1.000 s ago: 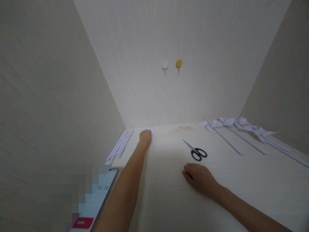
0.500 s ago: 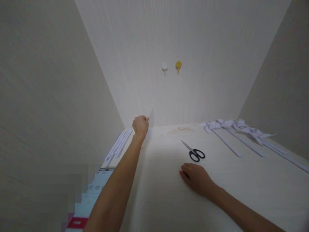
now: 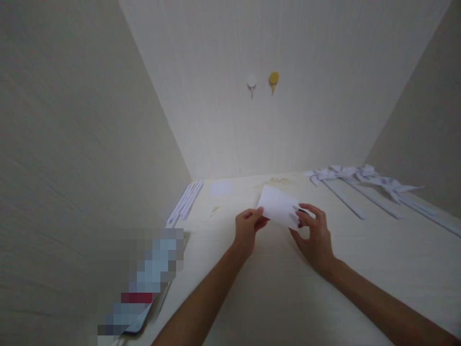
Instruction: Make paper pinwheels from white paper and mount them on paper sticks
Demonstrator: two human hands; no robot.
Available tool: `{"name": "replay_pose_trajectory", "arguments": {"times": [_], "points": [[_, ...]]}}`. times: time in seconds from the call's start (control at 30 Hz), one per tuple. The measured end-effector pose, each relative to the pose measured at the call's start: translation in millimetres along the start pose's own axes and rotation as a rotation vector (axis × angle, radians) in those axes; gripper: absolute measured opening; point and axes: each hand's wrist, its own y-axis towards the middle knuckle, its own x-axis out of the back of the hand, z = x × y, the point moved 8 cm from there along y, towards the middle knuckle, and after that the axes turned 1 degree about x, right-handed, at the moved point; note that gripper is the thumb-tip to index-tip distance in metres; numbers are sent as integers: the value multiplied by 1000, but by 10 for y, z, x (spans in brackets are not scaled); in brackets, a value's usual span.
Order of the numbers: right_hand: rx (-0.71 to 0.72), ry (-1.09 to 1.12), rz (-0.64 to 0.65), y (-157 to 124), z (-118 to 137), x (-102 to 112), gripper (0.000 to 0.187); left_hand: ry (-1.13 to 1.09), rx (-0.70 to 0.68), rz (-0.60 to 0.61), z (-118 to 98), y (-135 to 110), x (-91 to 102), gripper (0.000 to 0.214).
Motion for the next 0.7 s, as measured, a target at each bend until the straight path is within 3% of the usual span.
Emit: {"name": "replay_pose_trajectory", "arguments": {"times": [0.13,0.33,0.6,0.7], "points": [[159,-64,88,-2,42,-23,23,-10,104,66,158,-60,95,24],[433,-43,198,-73,219,-83,22,7,113,75,119,61,288,19],[406,7,444,-201,210,-241,24,297,-11,-37,47,104,444,25],[451,7,524,-265,200,-282,25,284,-33,-58,42,94,444,26]]}}
